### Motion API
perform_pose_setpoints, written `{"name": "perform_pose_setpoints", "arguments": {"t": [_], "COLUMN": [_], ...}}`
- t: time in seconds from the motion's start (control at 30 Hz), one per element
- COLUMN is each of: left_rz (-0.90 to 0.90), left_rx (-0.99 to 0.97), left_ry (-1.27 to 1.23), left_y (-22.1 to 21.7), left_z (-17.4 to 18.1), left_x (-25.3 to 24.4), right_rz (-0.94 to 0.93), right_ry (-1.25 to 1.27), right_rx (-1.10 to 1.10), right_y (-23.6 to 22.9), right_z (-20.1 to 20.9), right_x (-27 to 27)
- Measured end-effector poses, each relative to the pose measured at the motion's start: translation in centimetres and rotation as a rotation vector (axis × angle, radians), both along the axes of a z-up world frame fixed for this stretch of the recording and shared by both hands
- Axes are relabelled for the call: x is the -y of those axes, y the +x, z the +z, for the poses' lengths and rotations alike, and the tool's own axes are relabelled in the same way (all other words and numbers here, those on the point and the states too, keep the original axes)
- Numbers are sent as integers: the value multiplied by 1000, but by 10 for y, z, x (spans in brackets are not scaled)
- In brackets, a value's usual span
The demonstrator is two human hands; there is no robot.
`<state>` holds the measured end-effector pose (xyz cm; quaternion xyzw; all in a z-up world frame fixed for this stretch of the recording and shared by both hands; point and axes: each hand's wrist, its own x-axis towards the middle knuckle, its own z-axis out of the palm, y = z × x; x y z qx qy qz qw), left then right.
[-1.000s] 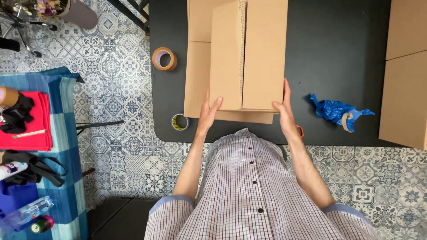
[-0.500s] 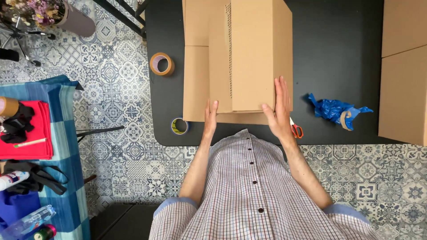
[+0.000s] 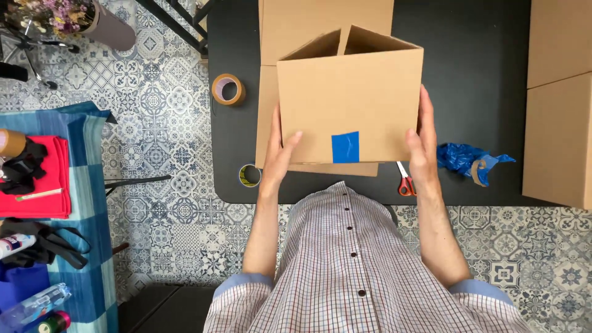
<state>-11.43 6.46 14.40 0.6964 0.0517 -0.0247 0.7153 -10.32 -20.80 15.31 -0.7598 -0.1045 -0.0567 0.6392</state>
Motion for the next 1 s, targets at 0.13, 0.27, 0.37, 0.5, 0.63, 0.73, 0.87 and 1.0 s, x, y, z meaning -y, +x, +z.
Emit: {"name": "perform_pose_setpoints", "arguments": {"t": [0.13, 0.27, 0.37, 0.5, 0.63, 0.73, 0.87, 1.0], "left_rz": [5, 32, 9, 4, 30, 35, 38, 34], "left_rx": [-89, -11, 97, 131, 85, 84, 117, 126], "left_ry": [60, 71, 209, 369, 369, 356, 365, 370], "left_y": [20, 38, 40, 35, 32, 30, 33, 34], "left_z": [4, 6, 14, 11, 15, 13, 8, 8], "left_x": [3, 15, 20, 26, 25, 24, 25, 23], "right_rz": [-24, -218, -248, -126, -123, -99, -77, -67], "right_ry": [40, -198, -478, -650, -688, -756, -793, -820], "right_rx": [-100, 34, 185, 157, 119, 56, -13, -38], "right_y": [4, 16, 17, 8, 6, 5, 8, 9], "right_z": [-12, -15, -13, 4, 13, 23, 28, 29], "right_x": [-10, -2, -1, -24, -39, -44, -45, -49]}}
